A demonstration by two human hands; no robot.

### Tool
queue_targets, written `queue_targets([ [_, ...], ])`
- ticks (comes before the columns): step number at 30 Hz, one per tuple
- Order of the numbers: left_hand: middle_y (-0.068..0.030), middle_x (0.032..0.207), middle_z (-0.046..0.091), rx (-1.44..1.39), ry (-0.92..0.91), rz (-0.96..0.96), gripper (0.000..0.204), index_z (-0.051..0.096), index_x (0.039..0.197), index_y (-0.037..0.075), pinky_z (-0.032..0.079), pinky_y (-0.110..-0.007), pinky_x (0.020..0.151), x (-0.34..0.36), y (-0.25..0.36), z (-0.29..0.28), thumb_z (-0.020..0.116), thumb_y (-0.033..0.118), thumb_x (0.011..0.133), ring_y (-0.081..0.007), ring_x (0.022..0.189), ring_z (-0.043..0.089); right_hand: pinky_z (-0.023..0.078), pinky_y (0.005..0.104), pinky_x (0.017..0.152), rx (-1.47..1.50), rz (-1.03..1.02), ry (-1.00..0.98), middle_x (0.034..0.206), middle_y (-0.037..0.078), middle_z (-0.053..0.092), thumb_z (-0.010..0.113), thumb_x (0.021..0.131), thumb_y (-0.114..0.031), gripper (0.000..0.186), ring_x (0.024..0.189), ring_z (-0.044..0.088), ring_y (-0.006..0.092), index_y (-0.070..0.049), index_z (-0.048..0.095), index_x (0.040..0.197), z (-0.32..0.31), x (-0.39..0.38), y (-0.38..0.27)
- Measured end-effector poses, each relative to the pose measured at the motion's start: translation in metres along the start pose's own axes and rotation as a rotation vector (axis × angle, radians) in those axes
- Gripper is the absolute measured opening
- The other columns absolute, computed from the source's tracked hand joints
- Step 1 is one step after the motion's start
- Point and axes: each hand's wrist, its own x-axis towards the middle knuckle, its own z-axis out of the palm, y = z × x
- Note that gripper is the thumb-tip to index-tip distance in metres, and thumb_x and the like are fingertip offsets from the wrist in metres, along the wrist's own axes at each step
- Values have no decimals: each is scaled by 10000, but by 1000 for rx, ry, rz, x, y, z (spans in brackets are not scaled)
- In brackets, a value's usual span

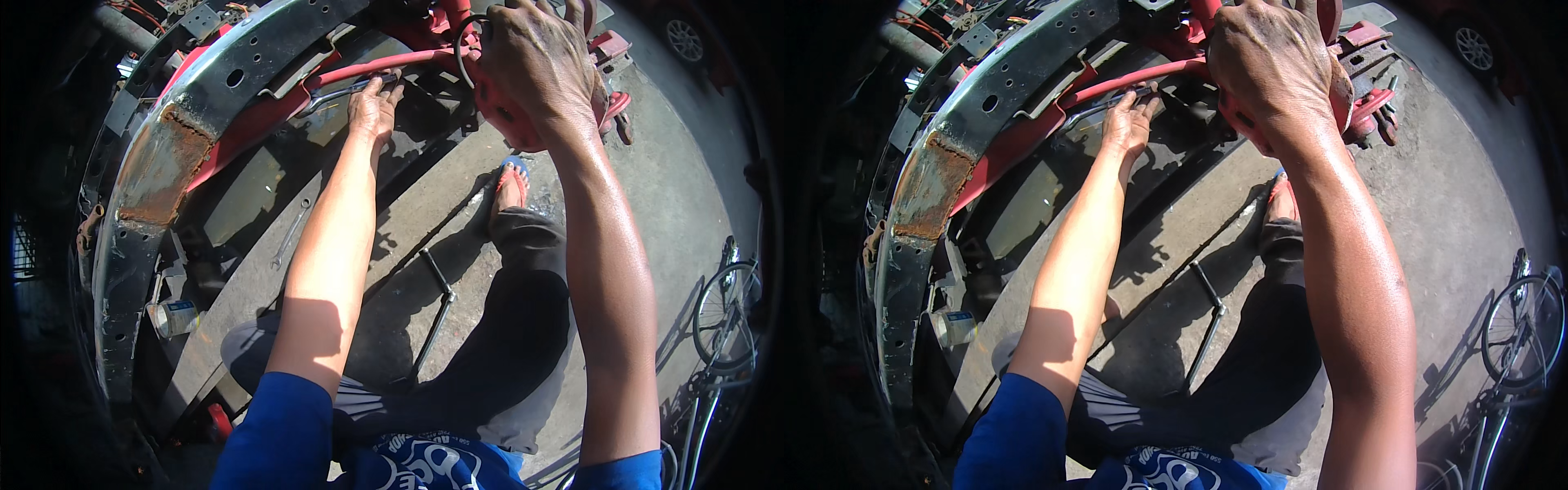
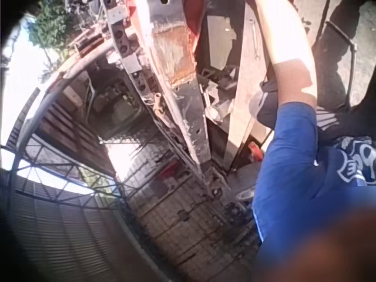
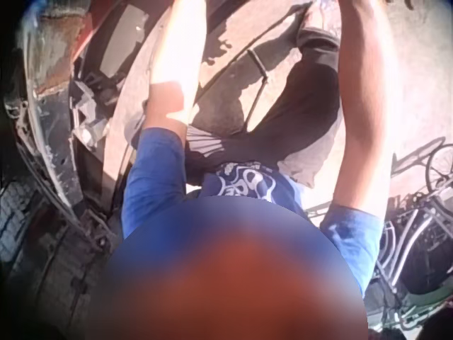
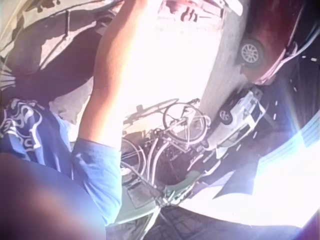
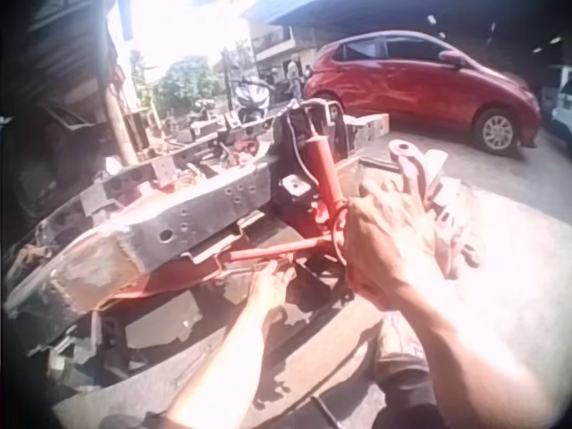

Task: The person uses a wrench to tighten bolts on a red metal vehicle frame component. They repeatedly reposition the wrench and adjust their grip to secure the fasteners on the frame.

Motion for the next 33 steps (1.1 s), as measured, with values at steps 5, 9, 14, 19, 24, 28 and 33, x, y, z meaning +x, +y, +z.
queue_targets([
  [5, -158, 1195, 627, -5, 0, 19, 217, 535, 1229, -16, 515, -508, 1083, 13, 7, -4, 533, 9, 1013, -337, 1139, 646, 213, 548, 1165, 17, 5, 16, 981, 159, 714, 660, 744, -219, 186, 1074, 662, 323, -83, 761, 819, -1, -1, -3],
  [9, -169, 1093, 657, -38, -63, 11, 182, 558, 1148, -50, 475, -540, 1131, -9, 7, 0, 598, 31, 990, -377, 1142, 650, 208, 551, 1169, 26, 13, 18, 968, 160, 714, 655, 740, -217, 180, 1070, 662, 323, -82, 755, 804, -4, -4, -3],
  [14, -143, 872, 610, -536, 1, -85, 129, 563, 830, -23, 419, -640, 1107, -28, 7, 20, 527, 79, 900, -348, 1015, 646, 201, 554, 1175, 17, 14, 12, 951, 163, 714, 649, 735, -213, 173, 1065, 662, 323, -80, 749, 785, -7, -4, -4],
  [19, -51, 626, 420, -506, 200, -52, 153, 419, 676, 84, 459, -430, 789, -5, 7, 42, 482, 130, 807, -217, 636, 465, 194, 557, 1181, -17, 12, -3, 934, 165, 713, 644, 731, -209, 168, 1060, 661, 322, -79, 742, 767, -4, -1, -6],
  [24, -16, 609, 400, -407, 212, -15, 179, 409, 675, 109, 447, -428, 756, -8, -2, 37, 466, 126, 844, -185, 597, 418, 188, 560, 1186, -19, 20, -6, 918, 167, 713, 638, 726, -206, 163, 1055, 661, 322, -77, 736, 748, -2, -2, -9],
  [28, 1, 586, 407, -406, 164, 6, 193, 409, 666, 134, 445, -418, 727, -12, -5, 32, 513, 195, 816, -183, 563, 427, 183, 563, 1191, -3, 26, -1, 904, 169, 713, 633, 722, -203, 160, 1051, 661, 321, -76, 731, 733, -3, 0, -10],
  [33, 2, 572, 405, -446, 162, -111, 234, 404, 657, 130, 443, -407, 729, -10, 1, 29, 533, 212, 834, -184, 559, 433, 176, 566, 1196, -14, 21, 2, 888, 171, 713, 627, 717, -199, 158, 1046, 660, 321, -74, 724, 715, -6, 4, -10],
])
